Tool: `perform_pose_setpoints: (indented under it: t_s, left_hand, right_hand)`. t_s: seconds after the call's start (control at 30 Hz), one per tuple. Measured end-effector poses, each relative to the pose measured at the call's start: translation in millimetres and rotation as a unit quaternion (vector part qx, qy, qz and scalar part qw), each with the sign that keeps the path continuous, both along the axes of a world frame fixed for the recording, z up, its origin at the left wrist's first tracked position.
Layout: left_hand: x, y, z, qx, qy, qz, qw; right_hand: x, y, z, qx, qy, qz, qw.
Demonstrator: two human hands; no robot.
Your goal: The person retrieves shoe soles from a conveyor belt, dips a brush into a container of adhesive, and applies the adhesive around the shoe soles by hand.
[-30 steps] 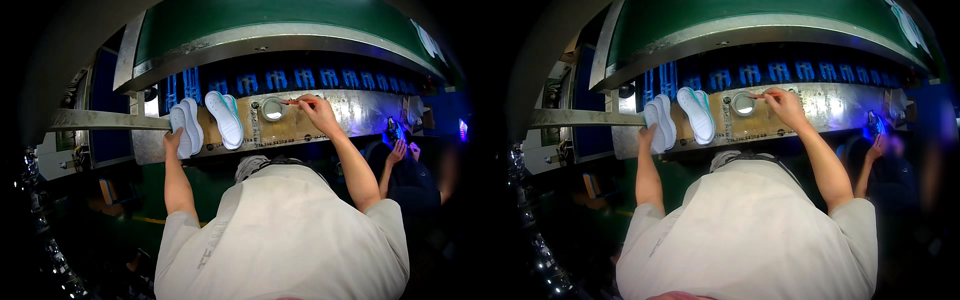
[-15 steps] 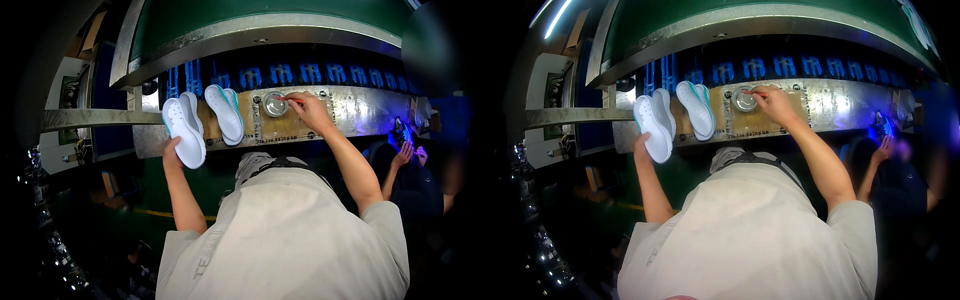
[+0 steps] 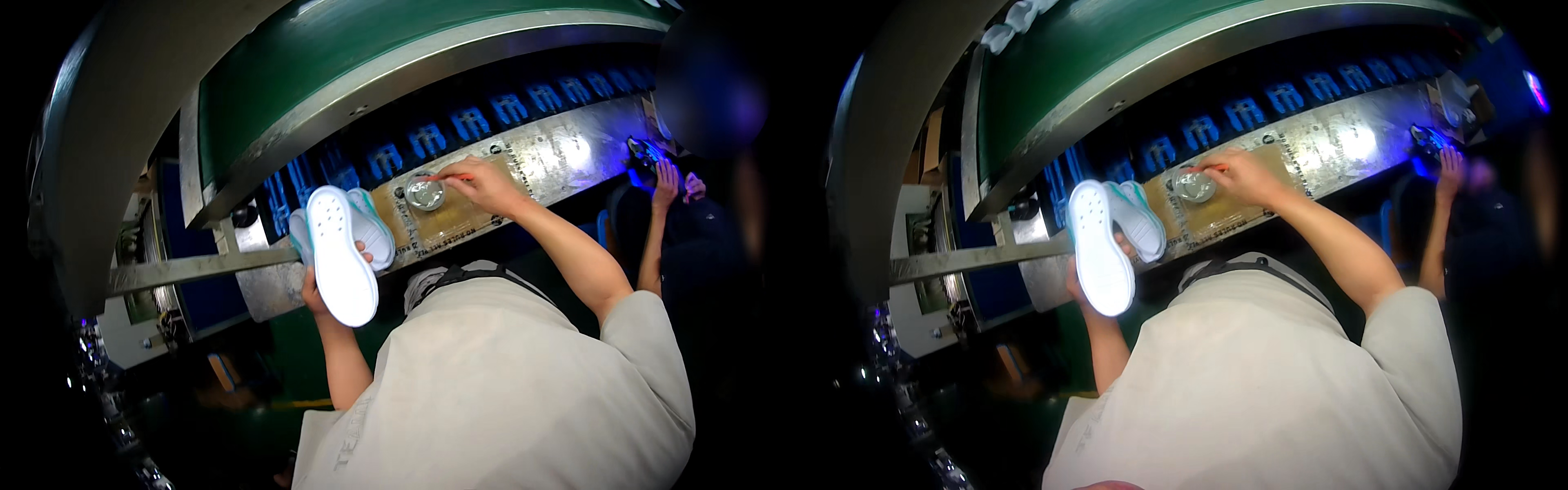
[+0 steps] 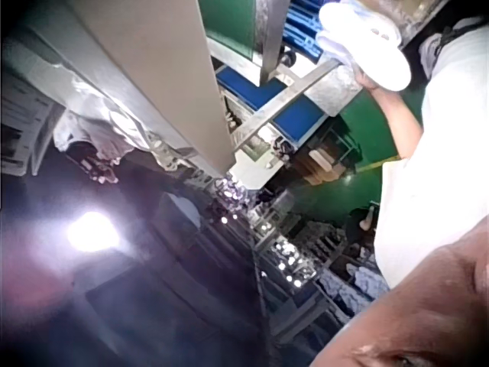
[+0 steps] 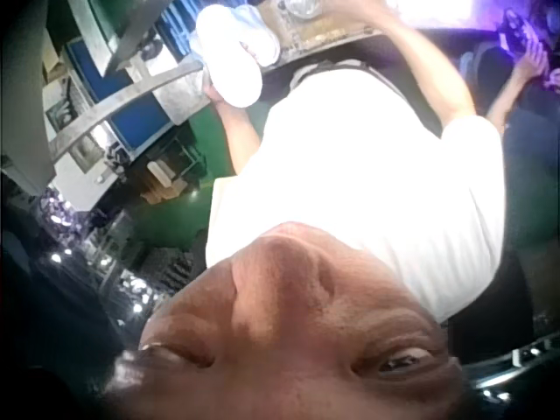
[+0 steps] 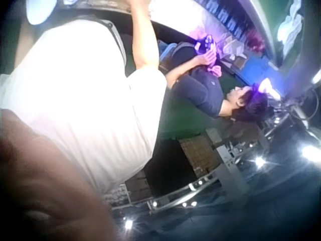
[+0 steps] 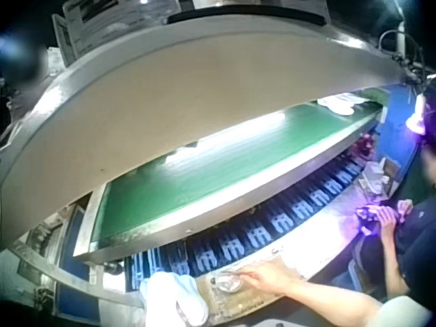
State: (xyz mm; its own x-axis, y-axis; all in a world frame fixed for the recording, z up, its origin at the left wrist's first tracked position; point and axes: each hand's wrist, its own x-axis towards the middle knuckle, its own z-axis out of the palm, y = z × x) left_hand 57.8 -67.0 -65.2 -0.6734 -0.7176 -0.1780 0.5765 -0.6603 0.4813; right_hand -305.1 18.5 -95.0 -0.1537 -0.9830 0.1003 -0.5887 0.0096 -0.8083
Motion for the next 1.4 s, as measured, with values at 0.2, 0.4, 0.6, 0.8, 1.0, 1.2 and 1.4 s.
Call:
perform_pose_setpoints:
  t_s: [0.2,0.4,0.6,0.8,1.0,1.2,1.4]
  left_hand:
    - [-22.1,-9.8,29.7,0.058,0.081,-0.15,0.984]
    - [-34.5,-3.4,54.3,0.099,0.062,-0.185,0.976]
    - [-29.0,-3.9,52.7,0.13,0.025,-0.242,0.961]
    - [-34.1,-7.5,40.5,0.083,0.069,-0.295,0.949]
    - [-44.7,-18.3,41.5,-0.061,-0.059,-0.157,0.984]
    - [-49.5,-38.6,40.9,-0.171,-0.108,-0.081,0.976]
    - [-48.4,-52.2,47.1,-0.231,-0.133,-0.016,0.964]
  right_hand:
    - [-9.8,19.5,67.7,-0.065,-0.152,-0.029,0.986]
    - [-12.6,8.8,122.4,-0.123,-0.112,0.119,0.979]
    - [-10.4,-14.5,137.7,-0.107,-0.01,0.234,0.966]
    - [-27.3,-30.2,115.2,-0.114,0.002,0.164,0.98]
    - [7.4,-11.1,93.1,-0.108,-0.072,0.078,0.988]
    - [41.8,13.5,103.6,-0.081,-0.132,0.163,0.974]
    - [48.8,32.7,117.0,-0.027,-0.162,0.14,0.977]
